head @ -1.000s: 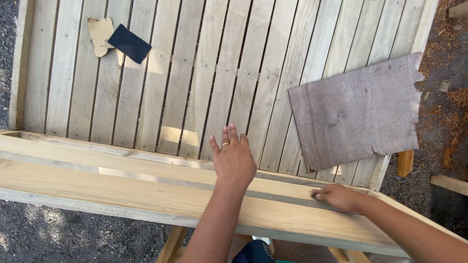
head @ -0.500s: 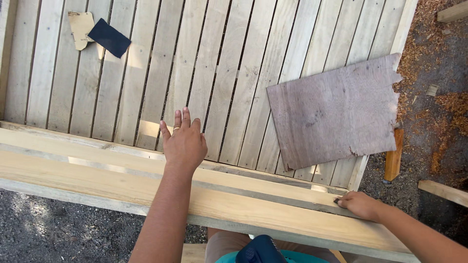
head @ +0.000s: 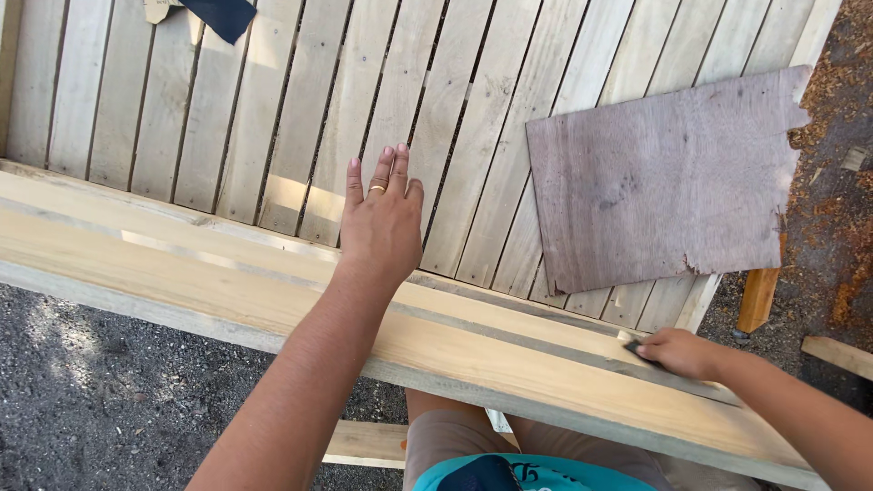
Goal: The person sands the edges and surfaces of unfinished wooden furniture frames outdoors, holding sandpaper sheets by hand and rubbing them along the wood rails and corners. They reposition around the structure and work on different rails and joints, steadying the frame with one hand while sanding with the other.
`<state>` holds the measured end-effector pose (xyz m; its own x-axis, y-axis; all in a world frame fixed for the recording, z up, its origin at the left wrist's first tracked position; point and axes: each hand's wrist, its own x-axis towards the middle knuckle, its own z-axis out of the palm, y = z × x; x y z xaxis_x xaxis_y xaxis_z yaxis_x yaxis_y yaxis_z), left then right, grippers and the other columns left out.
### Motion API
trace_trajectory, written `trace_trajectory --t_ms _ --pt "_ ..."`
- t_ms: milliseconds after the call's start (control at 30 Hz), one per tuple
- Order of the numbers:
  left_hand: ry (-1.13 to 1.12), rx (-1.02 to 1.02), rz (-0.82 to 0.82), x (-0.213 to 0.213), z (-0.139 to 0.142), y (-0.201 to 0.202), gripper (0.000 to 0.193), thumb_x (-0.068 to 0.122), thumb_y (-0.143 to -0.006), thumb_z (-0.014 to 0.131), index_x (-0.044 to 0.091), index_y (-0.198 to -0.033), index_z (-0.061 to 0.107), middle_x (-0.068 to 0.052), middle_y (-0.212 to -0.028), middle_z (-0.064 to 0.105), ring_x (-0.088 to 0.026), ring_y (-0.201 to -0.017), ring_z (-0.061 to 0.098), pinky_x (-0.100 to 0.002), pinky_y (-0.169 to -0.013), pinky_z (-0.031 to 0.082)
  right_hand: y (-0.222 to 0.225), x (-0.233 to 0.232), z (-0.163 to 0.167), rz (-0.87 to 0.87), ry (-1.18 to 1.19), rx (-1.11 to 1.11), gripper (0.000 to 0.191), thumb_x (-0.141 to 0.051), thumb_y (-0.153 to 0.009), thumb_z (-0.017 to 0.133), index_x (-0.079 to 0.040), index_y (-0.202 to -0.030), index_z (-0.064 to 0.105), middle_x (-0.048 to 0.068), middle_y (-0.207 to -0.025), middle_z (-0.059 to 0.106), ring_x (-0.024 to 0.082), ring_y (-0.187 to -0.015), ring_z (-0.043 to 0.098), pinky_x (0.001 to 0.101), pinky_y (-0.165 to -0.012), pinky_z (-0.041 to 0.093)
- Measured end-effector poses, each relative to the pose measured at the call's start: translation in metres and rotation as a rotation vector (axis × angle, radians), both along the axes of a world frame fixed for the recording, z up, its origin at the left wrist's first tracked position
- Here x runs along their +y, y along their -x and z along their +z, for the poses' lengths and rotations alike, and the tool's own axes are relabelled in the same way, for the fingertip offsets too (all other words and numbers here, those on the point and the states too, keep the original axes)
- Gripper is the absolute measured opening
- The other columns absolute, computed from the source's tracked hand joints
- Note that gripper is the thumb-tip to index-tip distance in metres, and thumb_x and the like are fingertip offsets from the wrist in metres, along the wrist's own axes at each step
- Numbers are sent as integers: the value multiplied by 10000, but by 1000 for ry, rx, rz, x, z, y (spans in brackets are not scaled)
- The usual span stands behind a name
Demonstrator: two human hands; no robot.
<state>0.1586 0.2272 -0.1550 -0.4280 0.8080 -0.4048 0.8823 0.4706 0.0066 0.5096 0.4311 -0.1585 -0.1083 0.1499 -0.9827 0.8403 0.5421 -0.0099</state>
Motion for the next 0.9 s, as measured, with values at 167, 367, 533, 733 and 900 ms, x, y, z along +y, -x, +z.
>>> trace_trajectory --t_ms 167,367,533,733,900 --pt "-167 -43 -3 12 9 -8 472 159 -912 538 92 -1378 564 -150 -1662 259 -270 -1542 227 -578 -1216 81 7 -15 -17 -260 149 190 429 -389 -974 540 -231 -1330 719 66 -1259 753 186 -1145 685 342 -1041 473" --pt "-56 -15 -35 6 16 -9 467 181 -907 543 108 -1368 565 -131 -1651 266 -259 -1534 236 -579 -1222 85 149 -108 -30 -416 673 604 414 -250 -1019 532 -89 -1389 619 40 -1491 616 172 -1413 520 281 -1167 341" --pt "-118 -37 -4 4 18 -11 464 201 -917 558 97 -1368 573 -159 -1652 287 -275 -1528 251 -583 -1212 97 34 -42 -23 -422 368 250 445 -302 -991 523 -220 -1410 647 -28 -1421 692 121 -1258 610 281 -1110 406" --pt "-105 13 4 9 12 -4 475 219 -938 541 112 -1401 558 -152 -1638 298 -260 -1517 266 -565 -1219 94 4 -19 -23 -157 128 62 453 -391 -1015 510 -299 -1442 629 73 -1331 736 206 -1206 692 314 -1111 454" --pt "-34 7 63 4 6 7 501 218 -920 548 121 -1412 544 -155 -1634 283 -260 -1509 263 -543 -1212 94 187 -113 -31 -169 509 616 422 -312 -1024 501 -136 -1391 613 10 -1518 560 210 -1353 555 315 -1141 387"
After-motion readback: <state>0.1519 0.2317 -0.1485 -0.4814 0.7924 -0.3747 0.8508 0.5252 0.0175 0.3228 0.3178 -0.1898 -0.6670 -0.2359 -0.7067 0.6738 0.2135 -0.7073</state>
